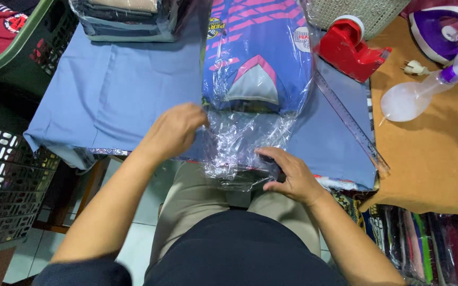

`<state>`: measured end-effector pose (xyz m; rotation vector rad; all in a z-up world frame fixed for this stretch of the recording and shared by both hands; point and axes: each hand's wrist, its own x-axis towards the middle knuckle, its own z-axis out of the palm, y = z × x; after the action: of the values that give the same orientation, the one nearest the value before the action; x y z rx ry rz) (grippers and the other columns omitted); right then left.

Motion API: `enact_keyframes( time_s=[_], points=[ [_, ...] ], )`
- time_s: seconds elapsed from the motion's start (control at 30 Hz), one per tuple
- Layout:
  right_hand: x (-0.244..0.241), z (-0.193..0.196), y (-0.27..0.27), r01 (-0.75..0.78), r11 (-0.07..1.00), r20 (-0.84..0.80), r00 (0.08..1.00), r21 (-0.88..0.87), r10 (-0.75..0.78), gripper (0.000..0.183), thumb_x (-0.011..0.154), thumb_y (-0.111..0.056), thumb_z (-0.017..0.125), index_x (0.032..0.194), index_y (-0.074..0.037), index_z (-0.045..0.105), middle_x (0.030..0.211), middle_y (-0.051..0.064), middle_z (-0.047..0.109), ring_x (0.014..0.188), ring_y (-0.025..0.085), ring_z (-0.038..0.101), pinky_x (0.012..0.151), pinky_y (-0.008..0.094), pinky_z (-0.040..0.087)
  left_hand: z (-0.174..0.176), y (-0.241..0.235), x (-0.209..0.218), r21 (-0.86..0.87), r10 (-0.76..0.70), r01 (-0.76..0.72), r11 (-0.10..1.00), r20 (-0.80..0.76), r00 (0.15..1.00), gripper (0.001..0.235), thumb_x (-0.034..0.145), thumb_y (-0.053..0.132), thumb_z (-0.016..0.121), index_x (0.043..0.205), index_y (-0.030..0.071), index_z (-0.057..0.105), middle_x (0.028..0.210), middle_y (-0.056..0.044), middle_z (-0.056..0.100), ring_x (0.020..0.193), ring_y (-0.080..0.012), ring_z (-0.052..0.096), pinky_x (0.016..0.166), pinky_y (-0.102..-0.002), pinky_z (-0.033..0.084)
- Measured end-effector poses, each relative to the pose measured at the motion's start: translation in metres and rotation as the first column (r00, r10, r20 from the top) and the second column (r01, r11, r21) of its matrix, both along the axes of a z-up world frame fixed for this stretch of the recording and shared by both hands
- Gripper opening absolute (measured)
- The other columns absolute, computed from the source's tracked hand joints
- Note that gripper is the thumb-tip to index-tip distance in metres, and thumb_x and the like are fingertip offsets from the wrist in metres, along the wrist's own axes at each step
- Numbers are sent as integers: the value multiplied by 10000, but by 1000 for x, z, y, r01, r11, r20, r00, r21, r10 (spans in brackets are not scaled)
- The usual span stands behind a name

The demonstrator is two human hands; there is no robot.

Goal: Packaging folded jerseys into plastic bags and sealing them with adhesive tape.

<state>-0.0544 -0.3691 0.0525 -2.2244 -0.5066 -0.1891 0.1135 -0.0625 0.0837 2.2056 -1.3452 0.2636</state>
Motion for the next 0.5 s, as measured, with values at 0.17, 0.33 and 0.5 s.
enact_keyframes(
  time_s=[0.17, 0.33, 0.5],
  points=[
    [-2, 19, 9, -79, 986, 99, 991, -145, 94, 844, 695, -483, 829, 1392, -96, 553, 1409, 132, 604, 1329, 357, 555, 1120, 471, 420, -6, 13, -54, 183, -112, 105, 978, 29, 993, 669, 680, 26, 626, 1343, 96, 568, 1461, -110, 527, 1402, -329, 421, 1166, -519, 311],
    [-2, 11, 17, -96, 929, 155, 975, -359, 160, 707, 734, -236, 828, 1385, -112, 584, 1457, 110, 571, 1363, 324, 517, 1149, 479, 387, -49, -8, -75, 223, -151, 124, 967, 110, 982, 791, 785, 147, 700, 1528, 138, 429, 1602, -67, 418, 1490, -272, 341, 1216, -500, 242],
    [-4, 4, 21, -7, 902, 213, 971, -431, 110, 576, 768, -124, 776, 1325, -78, 635, 1427, 90, 595, 1367, 303, 521, 1147, 477, 399, -64, -29, -80, 122, -146, 133, 984, 108, 983, 689, 943, 214, 685, 1566, 145, 401, 1605, -93, 423, 1456, -316, 436, 1220, -484, 338]
  ],
)
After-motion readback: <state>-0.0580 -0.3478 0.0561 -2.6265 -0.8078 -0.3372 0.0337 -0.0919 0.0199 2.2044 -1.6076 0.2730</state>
